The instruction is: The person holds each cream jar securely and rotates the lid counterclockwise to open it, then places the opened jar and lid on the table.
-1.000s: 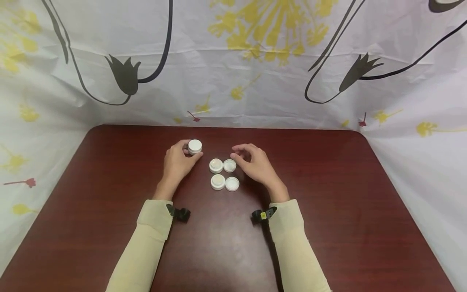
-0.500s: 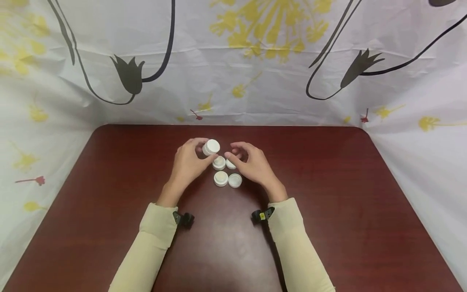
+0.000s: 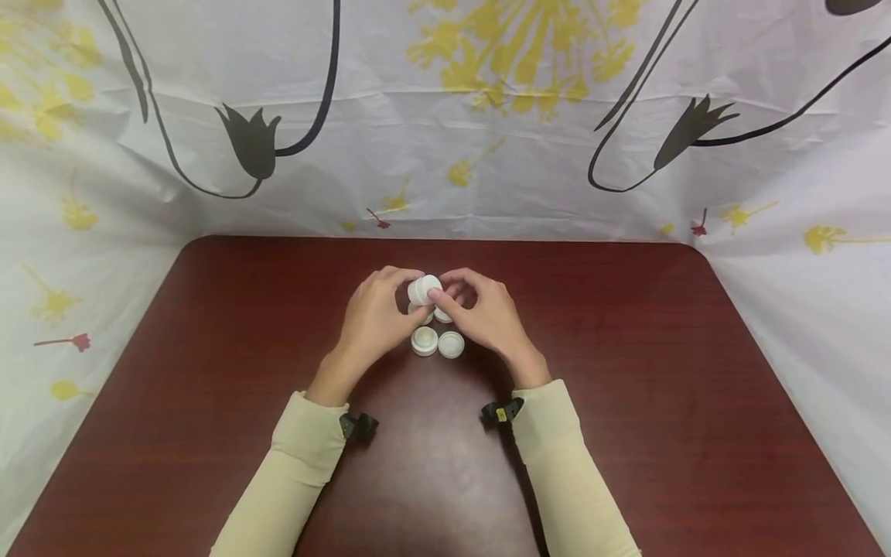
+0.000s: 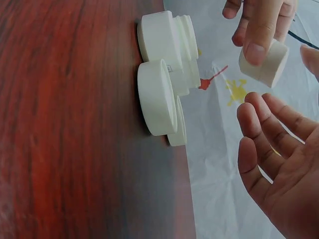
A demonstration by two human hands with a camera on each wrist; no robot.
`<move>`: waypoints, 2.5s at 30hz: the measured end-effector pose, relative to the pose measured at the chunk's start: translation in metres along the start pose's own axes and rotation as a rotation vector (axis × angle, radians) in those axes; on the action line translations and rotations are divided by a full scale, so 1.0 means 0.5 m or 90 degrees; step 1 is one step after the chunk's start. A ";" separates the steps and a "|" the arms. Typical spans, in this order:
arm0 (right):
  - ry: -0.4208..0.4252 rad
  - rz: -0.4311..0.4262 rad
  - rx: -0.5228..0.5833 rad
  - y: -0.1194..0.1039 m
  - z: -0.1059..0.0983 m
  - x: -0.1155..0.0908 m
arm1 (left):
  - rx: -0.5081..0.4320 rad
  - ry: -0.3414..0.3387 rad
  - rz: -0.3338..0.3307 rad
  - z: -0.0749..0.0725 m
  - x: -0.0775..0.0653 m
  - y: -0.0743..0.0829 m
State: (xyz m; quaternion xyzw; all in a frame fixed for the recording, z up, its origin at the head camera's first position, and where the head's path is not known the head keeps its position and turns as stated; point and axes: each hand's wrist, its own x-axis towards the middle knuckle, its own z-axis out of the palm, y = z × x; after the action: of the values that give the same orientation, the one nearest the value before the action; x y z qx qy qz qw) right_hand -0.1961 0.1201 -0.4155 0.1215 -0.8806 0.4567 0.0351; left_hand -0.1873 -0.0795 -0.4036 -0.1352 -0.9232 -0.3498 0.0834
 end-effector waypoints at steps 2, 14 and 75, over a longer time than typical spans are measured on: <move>-0.002 -0.001 -0.003 -0.001 0.000 0.000 | 0.003 -0.007 -0.001 0.001 -0.001 0.003; 0.003 -0.023 -0.028 -0.001 -0.008 -0.003 | 0.020 -0.028 0.008 0.006 -0.002 0.015; -0.027 -0.059 -0.080 0.002 0.002 -0.006 | 0.029 -0.059 0.016 0.002 -0.003 0.004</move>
State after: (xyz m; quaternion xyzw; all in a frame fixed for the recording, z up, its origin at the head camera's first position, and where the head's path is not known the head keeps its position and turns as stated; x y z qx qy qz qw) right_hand -0.1934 0.1204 -0.4171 0.1695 -0.9014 0.3959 0.0451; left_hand -0.1853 -0.0776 -0.4036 -0.1609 -0.9320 -0.3213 0.0479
